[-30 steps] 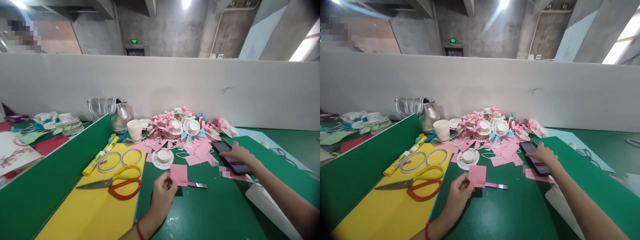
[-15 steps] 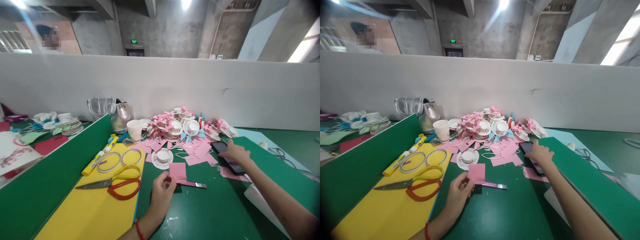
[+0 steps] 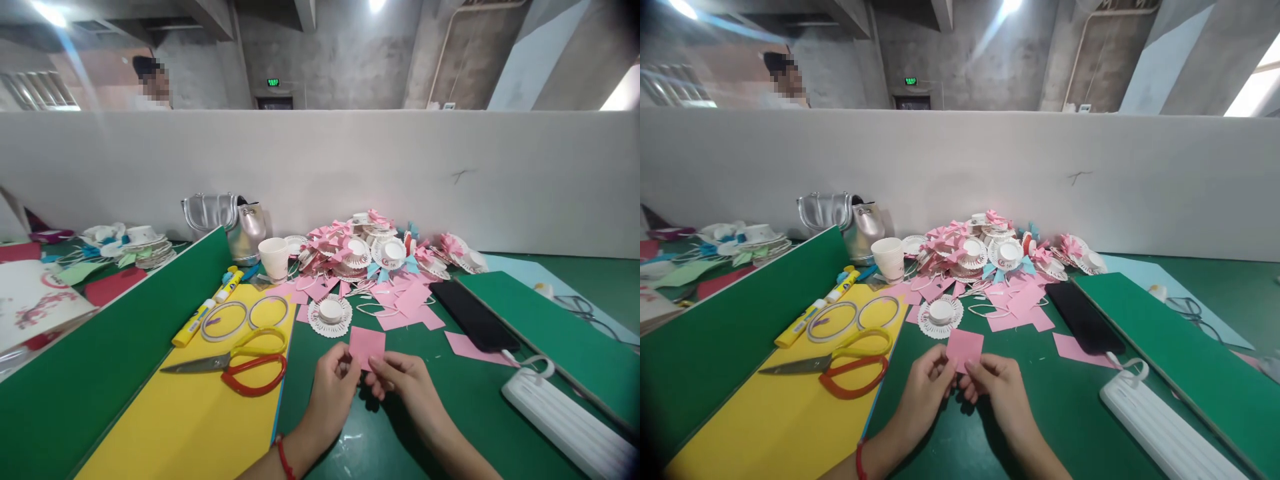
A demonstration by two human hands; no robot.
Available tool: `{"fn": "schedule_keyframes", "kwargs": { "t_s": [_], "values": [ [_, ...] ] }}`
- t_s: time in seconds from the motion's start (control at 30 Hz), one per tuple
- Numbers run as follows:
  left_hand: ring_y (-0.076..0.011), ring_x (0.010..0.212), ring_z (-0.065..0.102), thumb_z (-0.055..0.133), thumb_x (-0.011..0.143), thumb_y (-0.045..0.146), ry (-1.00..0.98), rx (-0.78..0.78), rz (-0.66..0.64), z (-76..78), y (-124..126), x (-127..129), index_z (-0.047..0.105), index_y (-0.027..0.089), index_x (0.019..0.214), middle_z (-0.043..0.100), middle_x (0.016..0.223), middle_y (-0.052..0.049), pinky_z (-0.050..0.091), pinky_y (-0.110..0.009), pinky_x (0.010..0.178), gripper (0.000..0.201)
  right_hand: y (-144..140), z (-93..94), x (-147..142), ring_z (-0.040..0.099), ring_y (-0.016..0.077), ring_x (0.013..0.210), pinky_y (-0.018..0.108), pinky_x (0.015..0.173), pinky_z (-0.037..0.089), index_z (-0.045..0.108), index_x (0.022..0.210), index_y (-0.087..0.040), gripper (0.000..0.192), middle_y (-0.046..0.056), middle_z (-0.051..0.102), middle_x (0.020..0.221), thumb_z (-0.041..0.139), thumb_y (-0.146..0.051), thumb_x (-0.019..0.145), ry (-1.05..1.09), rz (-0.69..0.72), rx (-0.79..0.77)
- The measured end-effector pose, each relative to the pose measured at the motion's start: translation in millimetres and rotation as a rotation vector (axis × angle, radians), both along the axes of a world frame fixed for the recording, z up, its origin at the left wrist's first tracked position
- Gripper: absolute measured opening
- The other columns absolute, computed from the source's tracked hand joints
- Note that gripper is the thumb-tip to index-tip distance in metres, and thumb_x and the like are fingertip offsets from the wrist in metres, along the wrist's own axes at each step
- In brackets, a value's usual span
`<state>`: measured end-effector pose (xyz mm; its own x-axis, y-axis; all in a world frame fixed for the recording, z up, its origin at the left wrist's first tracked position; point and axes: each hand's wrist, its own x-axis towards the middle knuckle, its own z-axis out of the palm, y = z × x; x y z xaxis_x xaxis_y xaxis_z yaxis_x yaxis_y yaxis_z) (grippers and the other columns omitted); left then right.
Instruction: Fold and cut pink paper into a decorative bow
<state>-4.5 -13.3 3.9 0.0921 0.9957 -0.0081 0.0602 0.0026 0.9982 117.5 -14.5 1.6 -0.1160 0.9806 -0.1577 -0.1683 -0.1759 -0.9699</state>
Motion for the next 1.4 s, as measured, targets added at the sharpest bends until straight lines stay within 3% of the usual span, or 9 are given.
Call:
{"fn": "schedule_keyframes", "kwargs": {
  "t_s": [0.13, 0.27, 0.47, 0.63, 0.83, 0.93, 1.07, 1.23, 1.4],
  "values": [
    [-0.0078, 0.041, 0.035, 0.047, 0.073, 0.028, -0.039, -0.005, 0.02, 2.2, -0.8, 0.5, 0.044, 0.018, 0.058, 0.04, 0.047, 0.007, 0.026, -0.018, 0.04, 0.018, -0.4, 1.0, 2.0, 0.055, 0.0106, 0.042, 0.021, 0.044, 0.042, 0.062, 0.056, -0.01, 0.031, 0.004, 0.061, 0.049, 0.065, -0.04, 0.066, 0.13, 0.085, -0.062],
    [-0.0082, 0.041, 0.035, 0.043, 0.076, 0.031, -0.103, -0.014, 0.012, 0.6, -1.5, 0.8, 0.039, 0.019, 0.06, 0.038, 0.044, 0.008, 0.028, -0.018, 0.041, 0.02, -3.2, 2.2, 1.2, 0.055, 0.0109, 0.044, 0.022, 0.047, 0.043, 0.063, 0.059, -0.011, 0.033, 0.003, 0.061, 0.052, 0.059, -0.042, 0.071, 0.055, 0.173, -0.004],
    [-0.0073, 0.041, 0.035, 0.051, 0.072, 0.029, -0.032, 0.007, -0.055, -4.5, -1.9, 1.7, 0.042, 0.018, 0.058, 0.039, 0.049, 0.007, 0.026, -0.018, 0.04, 0.02, -5.4, 2.4, -1.8, 0.045, 0.0092, 0.039, 0.021, 0.039, 0.037, 0.057, 0.055, -0.015, 0.022, -0.003, 0.052, 0.043, 0.065, -0.034, 0.062, -0.177, -0.06, 0.102],
    [-0.0094, 0.05, 0.038, 0.05, 0.069, 0.02, 0.059, 0.093, -0.039, -6.4, -1.9, 0.3, 0.049, 0.015, 0.059, 0.044, 0.054, 0.004, 0.031, -0.019, 0.046, 0.01, -7.0, 4.6, -3.7, 0.04, 0.0076, 0.035, 0.02, 0.036, 0.032, 0.056, 0.055, -0.015, 0.01, -0.005, 0.049, 0.042, 0.061, -0.023, 0.06, -0.256, -0.09, 0.099],
    [-0.008, 0.041, 0.033, 0.045, 0.067, 0.021, -0.011, -0.014, 0.084, 0.4, 0.5, -1.8, 0.045, 0.018, 0.06, 0.039, 0.048, 0.007, 0.025, -0.018, 0.04, 0.008, -0.6, 1.4, 15.3, 0.043, 0.0081, 0.036, 0.02, 0.038, 0.034, 0.052, 0.054, -0.017, 0.017, -0.004, 0.051, 0.045, 0.059, -0.026, 0.066, -0.174, -0.15, 0.074],
    [-0.0087, 0.045, 0.034, 0.042, 0.065, 0.019, -0.08, -0.006, 0.0, 1.5, -0.3, -1.8, 0.042, 0.018, 0.058, 0.036, 0.051, 0.007, 0.027, -0.019, 0.043, 0.007, 1.5, 2.9, 19.8, 0.051, 0.0115, 0.048, 0.022, 0.045, 0.04, 0.054, 0.065, -0.019, 0.016, -0.001, 0.058, 0.06, 0.059, -0.033, 0.069, -0.084, -0.194, 0.123],
    [-0.0109, 0.053, 0.034, 0.041, 0.062, 0.016, -0.067, 0.05, -0.191, 0.4, -2.9, -2.5, 0.038, 0.019, 0.054, 0.034, 0.054, 0.005, 0.029, -0.021, 0.049, 0.009, -1.9, 5.6, 13.6, 0.054, 0.0146, 0.061, 0.023, 0.054, 0.044, 0.059, 0.085, -0.022, 0.025, 0.0, 0.061, 0.073, 0.067, -0.031, 0.063, -0.214, -0.096, 0.246],
    [-0.0113, 0.053, 0.035, 0.044, 0.067, 0.021, -0.036, 0.063, 0.013, 0.8, -1.3, -2.6, 0.038, 0.019, 0.057, 0.035, 0.056, 0.005, 0.029, -0.021, 0.048, 0.012, -10.2, 3.1, 5.5, 0.049, 0.0125, 0.05, 0.022, 0.046, 0.038, 0.064, 0.076, -0.018, 0.017, -0.001, 0.058, 0.059, 0.057, -0.034, 0.072, -0.423, -0.062, 0.287],
    [-0.0094, 0.05, 0.035, 0.047, 0.072, 0.025, -0.019, 0.057, -0.052, -1.0, -0.9, -0.4, 0.043, 0.017, 0.062, 0.038, 0.056, 0.006, 0.03, -0.019, 0.046, 0.013, -10.9, 0.9, 5.3, 0.055, 0.0168, 0.063, 0.025, 0.056, 0.044, 0.061, 0.08, -0.018, 0.016, 0.004, 0.062, 0.072, 0.053, -0.032, 0.077, -0.449, -0.108, 0.335]
  ]
}}
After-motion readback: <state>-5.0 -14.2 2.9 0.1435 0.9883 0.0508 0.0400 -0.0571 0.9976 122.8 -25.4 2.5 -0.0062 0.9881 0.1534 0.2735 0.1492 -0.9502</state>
